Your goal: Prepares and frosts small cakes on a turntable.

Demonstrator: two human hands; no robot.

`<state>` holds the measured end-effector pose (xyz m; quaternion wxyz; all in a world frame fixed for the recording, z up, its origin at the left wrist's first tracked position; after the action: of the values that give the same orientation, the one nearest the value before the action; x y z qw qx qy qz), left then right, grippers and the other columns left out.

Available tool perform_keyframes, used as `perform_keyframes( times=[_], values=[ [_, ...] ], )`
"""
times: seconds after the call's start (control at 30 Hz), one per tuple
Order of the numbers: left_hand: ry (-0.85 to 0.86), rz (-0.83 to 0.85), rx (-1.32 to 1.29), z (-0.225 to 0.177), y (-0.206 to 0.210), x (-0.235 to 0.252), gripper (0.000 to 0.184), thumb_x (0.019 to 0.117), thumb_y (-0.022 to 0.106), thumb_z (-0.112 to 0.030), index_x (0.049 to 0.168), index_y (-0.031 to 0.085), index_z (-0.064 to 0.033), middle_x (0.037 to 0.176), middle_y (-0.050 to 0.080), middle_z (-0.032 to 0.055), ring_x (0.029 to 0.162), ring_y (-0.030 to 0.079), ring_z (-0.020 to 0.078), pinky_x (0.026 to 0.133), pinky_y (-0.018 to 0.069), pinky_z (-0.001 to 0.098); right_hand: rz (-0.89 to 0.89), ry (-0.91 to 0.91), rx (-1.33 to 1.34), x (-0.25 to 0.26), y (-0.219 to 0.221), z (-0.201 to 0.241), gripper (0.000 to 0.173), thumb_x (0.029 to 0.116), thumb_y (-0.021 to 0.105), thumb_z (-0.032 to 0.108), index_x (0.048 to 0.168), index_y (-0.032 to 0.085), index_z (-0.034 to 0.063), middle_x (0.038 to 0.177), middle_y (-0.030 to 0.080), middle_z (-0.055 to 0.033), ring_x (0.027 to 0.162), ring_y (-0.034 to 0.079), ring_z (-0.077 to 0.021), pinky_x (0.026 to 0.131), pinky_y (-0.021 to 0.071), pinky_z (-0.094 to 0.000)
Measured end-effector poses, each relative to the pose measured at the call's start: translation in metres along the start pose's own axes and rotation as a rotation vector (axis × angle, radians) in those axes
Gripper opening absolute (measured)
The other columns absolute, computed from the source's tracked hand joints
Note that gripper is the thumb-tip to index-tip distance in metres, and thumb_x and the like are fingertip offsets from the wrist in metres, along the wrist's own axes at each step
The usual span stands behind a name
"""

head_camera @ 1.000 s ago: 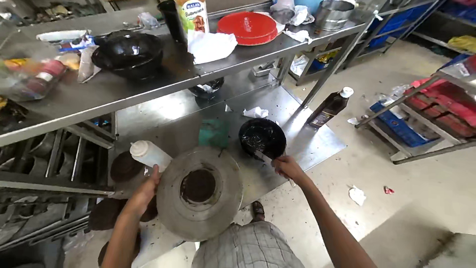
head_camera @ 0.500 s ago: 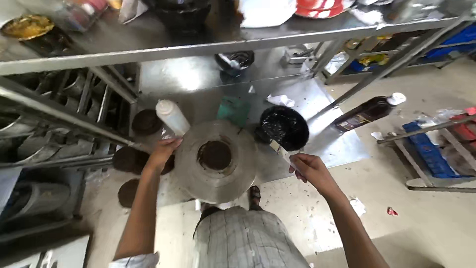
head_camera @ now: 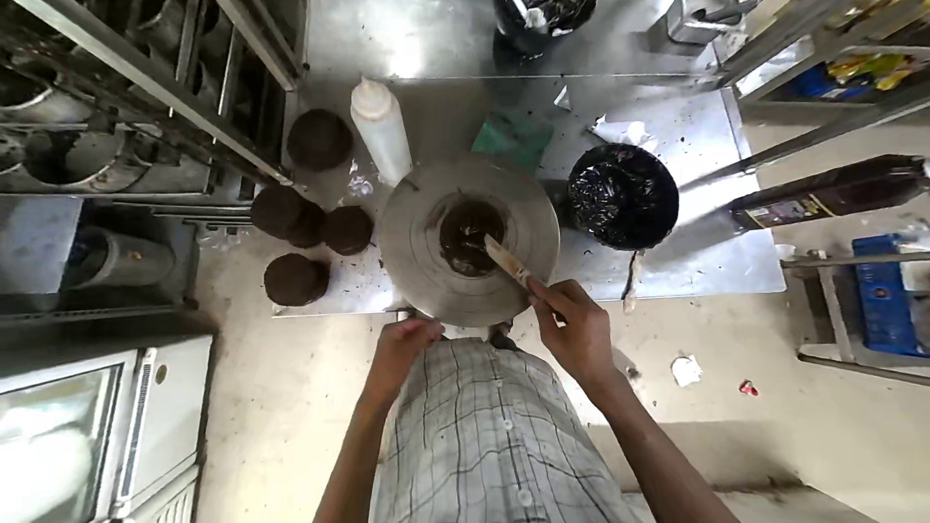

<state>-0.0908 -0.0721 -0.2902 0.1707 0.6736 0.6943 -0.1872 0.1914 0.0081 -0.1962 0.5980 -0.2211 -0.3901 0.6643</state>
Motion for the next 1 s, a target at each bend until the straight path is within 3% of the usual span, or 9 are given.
perform_keyframes(
  times=[0.07, 0.2, 0.27, 0.43, 0.53, 0.6, 0.8, 0.9, 1.0],
  values=[
    [0.003, 0.001, -0.011, -0.001, 0.004, 0.0, 0.024, 0.1038, 0.058, -0.021, 0.104, 0.073, -0.0024, 0.1, 0.075, 0.0096, 0.095, 0.072, 0.022, 0.088, 0.0604, 0.0409, -0.012, -0.022, -0.044, 0.006, -0.006, -0.008, 0.03, 0.0971, 0.065, 0.016, 0.125, 0.075, 0.0165, 0.1, 0.068, -0.0094, 0.07, 0.065, -0.019, 0.056, 0.0557, -0.0393],
    [0.016, -0.248, -0.115, -0.027, -0.029, 0.007, 0.056, 0.1115, 0.03, -0.043, 0.119, 0.065, 0.0001, 0.106, 0.072, 0.0105, 0.098, 0.07, 0.0212, 0.089, 0.0589, 0.0421, 0.04, 0.011, 0.084, 0.007, -0.007, -0.013, 0.03, 0.0946, 0.065, 0.018, 0.123, 0.076, 0.0183, 0.095, 0.066, -0.0012, 0.064, 0.059, -0.0078, 0.053, 0.0528, -0.0277],
    [0.006, -0.314, -0.169, -0.037, -0.041, 0.013, 0.065, 0.1109, 0.023, -0.049, 0.126, 0.063, -0.0014, 0.112, 0.071, 0.01, 0.101, 0.07, 0.0205, 0.091, 0.0579, 0.0421, -0.01, -0.044, 0.014, 0.01, -0.011, -0.014, 0.03, 0.0956, 0.064, 0.018, 0.123, 0.076, 0.0175, 0.097, 0.068, -0.0053, 0.067, 0.063, -0.013, 0.055, 0.0552, -0.0333],
    [-0.023, -0.34, -0.181, -0.042, -0.05, 0.015, 0.065, 0.1108, 0.022, -0.051, 0.133, 0.06, -0.0034, 0.119, 0.069, 0.0103, 0.106, 0.068, 0.0205, 0.093, 0.0559, 0.0413, 0.068, 0.027, 0.159, 0.007, -0.008, -0.013, 0.028, 0.0934, 0.066, 0.018, 0.119, 0.077, 0.0186, 0.095, 0.067, 0.0011, 0.065, 0.06, -0.0053, 0.055, 0.0548, -0.0255],
    [-0.044, -0.341, -0.192, -0.04, -0.049, 0.017, 0.065, 0.1112, 0.02, -0.049, 0.134, 0.059, -0.002, 0.12, 0.069, 0.0113, 0.107, 0.068, 0.0209, 0.094, 0.0556, 0.0419, -0.004, -0.046, 0.046, 0.008, -0.01, -0.015, 0.028, 0.0937, 0.065, 0.016, 0.119, 0.078, 0.0165, 0.096, 0.068, -0.0055, 0.066, 0.063, -0.0136, 0.055, 0.055, -0.0349],
    [-0.052, -0.338, -0.211, -0.037, -0.048, 0.016, 0.065, 0.1112, 0.021, -0.049, 0.133, 0.059, -0.0018, 0.121, 0.069, 0.0109, 0.107, 0.068, 0.0205, 0.094, 0.0556, 0.0411, 0.012, -0.002, 0.078, 0.009, -0.012, -0.019, 0.026, 0.0953, 0.066, 0.017, 0.119, 0.077, 0.0163, 0.098, 0.068, -0.0033, 0.068, 0.062, -0.0106, 0.056, 0.0556, -0.0308],
    [-0.032, -0.318, -0.173, -0.043, -0.049, 0.02, 0.05, 0.1127, 0.031, -0.038, 0.127, 0.062, -0.0018, 0.113, 0.071, 0.0082, 0.1, 0.069, 0.0173, 0.091, 0.0572, 0.0374, -0.015, -0.001, 0.051, 0.007, -0.016, -0.022, 0.028, 0.095, 0.065, 0.014, 0.12, 0.077, 0.0149, 0.097, 0.067, -0.0056, 0.067, 0.062, -0.0133, 0.055, 0.0544, -0.0333],
    [0.043, -0.292, -0.101, -0.053, -0.058, 0.023, 0.037, 0.1109, 0.043, -0.029, 0.109, 0.069, -0.0022, 0.097, 0.072, 0.0056, 0.089, 0.07, 0.0151, 0.083, 0.0589, 0.034, 0.021, 0.036, 0.132, 0.005, -0.012, -0.021, 0.025, 0.0946, 0.067, 0.017, 0.117, 0.078, 0.0186, 0.095, 0.067, 0.0009, 0.066, 0.06, -0.0062, 0.054, 0.0543, -0.0261],
    [0.088, -0.167, -0.019, -0.039, -0.048, 0.026, 0.04, 0.1091, 0.047, -0.026, 0.091, 0.073, -0.0008, 0.082, 0.074, 0.0078, 0.074, 0.068, 0.0157, 0.071, 0.0567, 0.0319, -0.032, 0.016, 0.036, 0.009, -0.016, -0.028, 0.027, 0.096, 0.066, 0.015, 0.121, 0.077, 0.0161, 0.1, 0.068, -0.006, 0.069, 0.064, -0.0137, 0.057, 0.0566, -0.0346]
  ],
)
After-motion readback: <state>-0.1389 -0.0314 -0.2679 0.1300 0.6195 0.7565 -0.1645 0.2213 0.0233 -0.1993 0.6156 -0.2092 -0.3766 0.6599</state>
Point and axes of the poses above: each hand's wrist, its own x-axis towards the middle knuckle, its own y-axis out of the palm, z = x × y, the point moved 8 cm from there along x, towards the middle knuckle
